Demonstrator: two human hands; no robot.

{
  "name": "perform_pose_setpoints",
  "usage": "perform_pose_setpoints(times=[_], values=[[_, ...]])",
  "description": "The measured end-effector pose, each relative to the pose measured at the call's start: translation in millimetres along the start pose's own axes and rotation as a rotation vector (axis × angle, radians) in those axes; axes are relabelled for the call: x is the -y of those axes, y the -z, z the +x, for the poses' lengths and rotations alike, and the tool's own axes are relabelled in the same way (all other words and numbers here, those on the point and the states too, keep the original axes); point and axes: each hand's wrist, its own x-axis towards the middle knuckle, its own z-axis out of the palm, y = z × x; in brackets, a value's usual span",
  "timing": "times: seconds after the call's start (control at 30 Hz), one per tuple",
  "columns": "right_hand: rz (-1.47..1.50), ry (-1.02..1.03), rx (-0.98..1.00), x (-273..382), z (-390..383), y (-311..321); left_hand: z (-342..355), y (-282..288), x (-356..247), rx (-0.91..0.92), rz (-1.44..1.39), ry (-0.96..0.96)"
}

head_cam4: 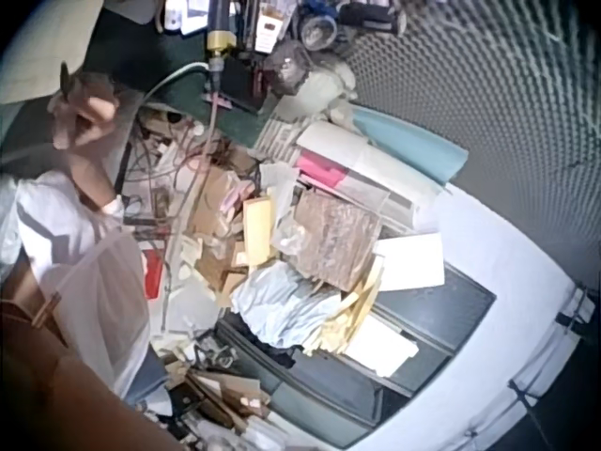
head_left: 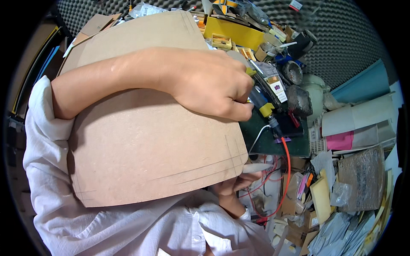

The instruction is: The person carves a rectangular wooden board using a chisel, following pre-drawn lines. They repeatedly scrape and remove thin shavings from the surface and edges while holding the board steady with the other hand.

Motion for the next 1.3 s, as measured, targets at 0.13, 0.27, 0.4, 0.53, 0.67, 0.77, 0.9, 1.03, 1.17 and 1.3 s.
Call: perform_pose_setpoints(times=[0.13, 0.27, 0.4, 0.53, 0.67, 0.77, 0.9, 1.03, 1.17, 1.3], values=[[0.105, -0.055, -0.051, 3, -4, -1, 0, 2, 0, -0.032, 0.03, -0.059], [0.169, -0.129, -0.026, 7, -2, -1, 0, 2, -1, 0.004, 0.014, 0.007], [0.058, -0.124, -0.113, 8, 3, -4, 0, 2, -1, 0.011, 0.019, 0.016], [0.069, -0.139, -0.07, 10, 6, -7, 0, 1, -1, 0.026, 0.022, 0.043], [0.15, -0.211, -0.148, 11, 3, -10, 1, 1, 0, 0.025, 0.025, -0.022], [0.14, -0.083, -0.101, 8, 3, -8, 1, 1, 0, 0.008, 0.032, -0.035], [0.161, -0.07, -0.001, 8, 5, -4, 0, 2, -1, 0.017, 0.022, -0.016], [0.206, -0.041, -0.017, 9, 8, -7, 0, 2, -2, 0.023, 0.043, 0.0], [0.233, -0.043, -0.066, 8, 13, -11, 0, 1, -2, 0.019, 0.01, -0.006], [0.204, -0.098, -0.023, 12, 15, -7, 0, 1, -1, 0.006, 0.011, -0.012]])
